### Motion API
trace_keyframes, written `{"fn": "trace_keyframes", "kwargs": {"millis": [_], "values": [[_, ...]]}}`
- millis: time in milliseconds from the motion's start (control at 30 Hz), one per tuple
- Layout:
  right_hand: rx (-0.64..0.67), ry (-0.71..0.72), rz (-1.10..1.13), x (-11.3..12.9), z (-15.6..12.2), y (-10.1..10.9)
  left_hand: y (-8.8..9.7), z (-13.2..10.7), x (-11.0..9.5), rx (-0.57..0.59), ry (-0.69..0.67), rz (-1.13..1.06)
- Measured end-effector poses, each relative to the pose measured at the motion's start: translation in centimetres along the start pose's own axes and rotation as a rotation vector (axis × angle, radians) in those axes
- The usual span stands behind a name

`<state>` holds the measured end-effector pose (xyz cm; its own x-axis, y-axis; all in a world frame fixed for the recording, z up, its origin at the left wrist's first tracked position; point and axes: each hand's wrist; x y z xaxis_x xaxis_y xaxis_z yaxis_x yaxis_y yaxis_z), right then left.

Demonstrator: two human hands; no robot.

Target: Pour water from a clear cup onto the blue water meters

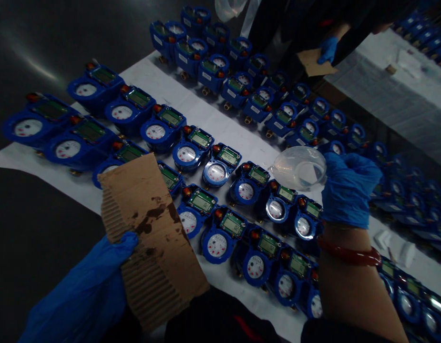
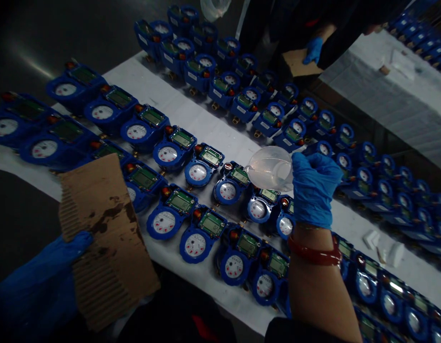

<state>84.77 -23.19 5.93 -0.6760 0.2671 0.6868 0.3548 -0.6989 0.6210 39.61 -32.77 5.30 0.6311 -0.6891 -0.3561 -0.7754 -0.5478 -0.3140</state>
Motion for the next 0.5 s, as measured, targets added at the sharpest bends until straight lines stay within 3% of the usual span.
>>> {"fn": "trace_keyframes", "kwargs": {"millis": [367, 500], "values": [[-0.042, -0.025, 0.073, -0.2, -0.3, 0.8, -0.4, -0.3, 0.3, 0.021, -0.033, 0.032], [-0.053, -0.052, 0.077, -0.2, -0.5, 1.0, 1.0, 0.8, 0.1, 0.078, 0.017, -0.003]]}}
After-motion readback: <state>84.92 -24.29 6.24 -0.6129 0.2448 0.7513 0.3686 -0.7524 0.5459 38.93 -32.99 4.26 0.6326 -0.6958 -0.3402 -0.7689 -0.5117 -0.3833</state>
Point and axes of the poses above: each hand's wrist, its own z-axis towards the middle knuckle, its own y-axis out of the back of the hand, x = y × z, and after that the axes turned 6 degrees about -z, right-handed
